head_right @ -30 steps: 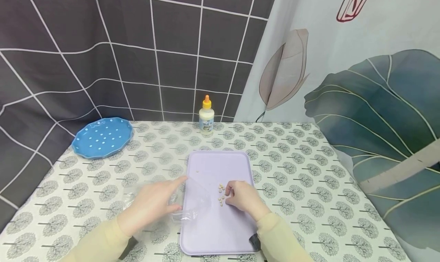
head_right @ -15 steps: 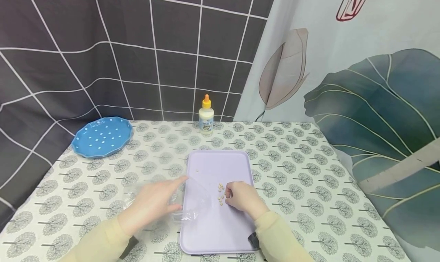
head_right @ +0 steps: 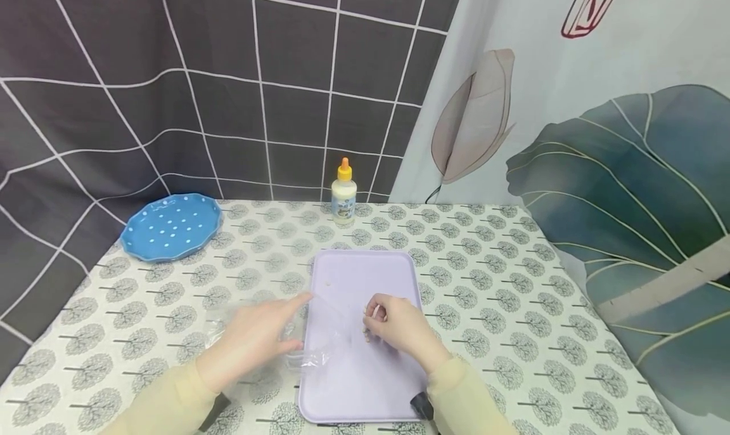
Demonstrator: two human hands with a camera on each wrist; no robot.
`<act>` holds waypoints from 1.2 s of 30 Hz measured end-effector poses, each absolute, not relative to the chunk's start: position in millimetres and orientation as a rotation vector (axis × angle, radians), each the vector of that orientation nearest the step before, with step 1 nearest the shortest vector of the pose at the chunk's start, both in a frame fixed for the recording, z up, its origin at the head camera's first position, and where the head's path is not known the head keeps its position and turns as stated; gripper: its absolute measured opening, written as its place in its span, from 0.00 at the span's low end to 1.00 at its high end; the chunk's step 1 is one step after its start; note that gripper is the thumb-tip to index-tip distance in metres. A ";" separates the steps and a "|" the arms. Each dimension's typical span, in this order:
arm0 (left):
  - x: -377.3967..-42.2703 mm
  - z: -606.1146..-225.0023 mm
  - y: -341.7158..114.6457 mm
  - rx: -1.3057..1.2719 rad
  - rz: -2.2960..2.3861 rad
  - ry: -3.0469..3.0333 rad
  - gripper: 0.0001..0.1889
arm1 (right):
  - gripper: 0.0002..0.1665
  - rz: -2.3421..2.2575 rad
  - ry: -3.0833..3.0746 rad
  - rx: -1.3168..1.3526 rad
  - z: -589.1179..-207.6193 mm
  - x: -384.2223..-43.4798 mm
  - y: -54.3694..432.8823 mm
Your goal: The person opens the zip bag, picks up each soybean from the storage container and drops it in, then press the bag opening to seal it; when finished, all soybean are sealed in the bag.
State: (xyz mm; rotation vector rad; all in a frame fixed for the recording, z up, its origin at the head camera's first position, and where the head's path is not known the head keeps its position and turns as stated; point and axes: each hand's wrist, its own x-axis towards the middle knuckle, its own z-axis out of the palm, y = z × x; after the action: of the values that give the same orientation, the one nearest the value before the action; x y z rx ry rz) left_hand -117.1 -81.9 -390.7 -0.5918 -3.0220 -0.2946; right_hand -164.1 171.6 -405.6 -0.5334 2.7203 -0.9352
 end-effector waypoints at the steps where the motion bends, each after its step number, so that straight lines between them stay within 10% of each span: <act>1: -117.2 -390.7 -81.9 -0.592 -0.293 -3.021 0.40 | 0.04 -0.971 2.712 -0.558 -403.4 -162.8 170.8; 36: -115.8 -388.9 -81.0 -0.596 -0.315 -3.008 0.40 | 0.06 -0.929 2.711 -0.553 -408.7 -165.7 171.2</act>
State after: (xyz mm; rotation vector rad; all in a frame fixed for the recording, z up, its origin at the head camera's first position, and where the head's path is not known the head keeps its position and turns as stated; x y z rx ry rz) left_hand -115.8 -81.0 -388.9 -0.5960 -3.0082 -0.3148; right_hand -165.7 171.2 -408.7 -0.5533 2.7106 -0.9285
